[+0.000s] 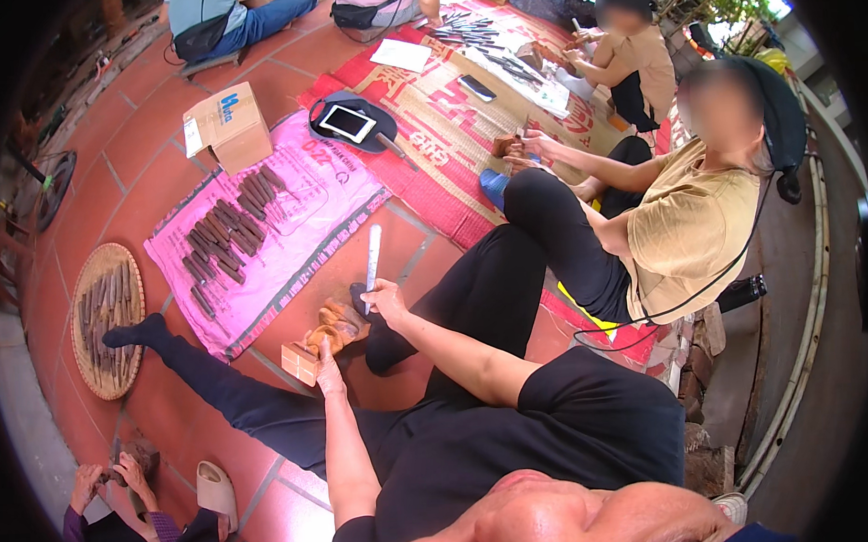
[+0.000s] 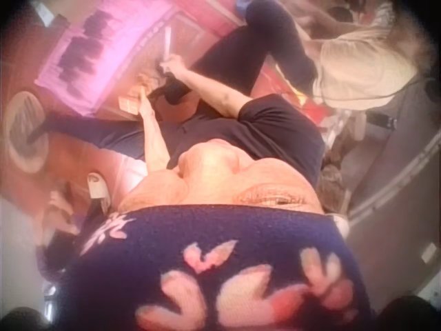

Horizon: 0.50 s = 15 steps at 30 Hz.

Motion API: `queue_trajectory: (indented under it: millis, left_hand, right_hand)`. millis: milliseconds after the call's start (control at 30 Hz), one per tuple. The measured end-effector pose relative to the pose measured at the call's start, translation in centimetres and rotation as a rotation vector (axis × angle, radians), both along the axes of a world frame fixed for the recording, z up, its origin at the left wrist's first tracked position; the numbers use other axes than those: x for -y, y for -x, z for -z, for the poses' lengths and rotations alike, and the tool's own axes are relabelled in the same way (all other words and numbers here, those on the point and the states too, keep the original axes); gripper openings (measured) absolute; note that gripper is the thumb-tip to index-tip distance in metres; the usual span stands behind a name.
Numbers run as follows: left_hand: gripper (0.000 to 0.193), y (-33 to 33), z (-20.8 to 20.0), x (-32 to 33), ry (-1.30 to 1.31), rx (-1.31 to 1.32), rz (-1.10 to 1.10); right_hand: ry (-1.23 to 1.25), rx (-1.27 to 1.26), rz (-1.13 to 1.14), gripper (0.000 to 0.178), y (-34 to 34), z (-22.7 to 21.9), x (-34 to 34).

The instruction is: The person sits on the floor and uses a knife to carve a small block of wood held in the left hand. The carved wood is placed on a pink mat alongside other similar pieces.

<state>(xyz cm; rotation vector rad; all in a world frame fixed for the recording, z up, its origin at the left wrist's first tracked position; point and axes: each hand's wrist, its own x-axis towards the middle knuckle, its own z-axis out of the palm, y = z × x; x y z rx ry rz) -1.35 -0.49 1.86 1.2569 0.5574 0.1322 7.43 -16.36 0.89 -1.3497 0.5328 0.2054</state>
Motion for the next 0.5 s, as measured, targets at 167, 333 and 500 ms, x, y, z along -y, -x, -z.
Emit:
queue_trajectory:
  millis: [167,333,500]
  left_hand:
    - [0.039,0.0,1.3,-0.3,-0.052,0.009,-0.004]
    - [0.04,-0.1,0.2,0.2,-0.025,0.014,-0.002]
    - [0.041,-0.1,-0.4,0.0,-0.057,0.003,0.027]
  right_hand:
    - [-0.14,-0.029,-0.078,0.013,0.4,-0.4,-1.1]
    - [-0.104,-0.023,-0.137,0.011,0.3,0.1,-1.0]
    - [-0.074,-0.009,0.055,0.015,-0.2,0.2,-0.1]
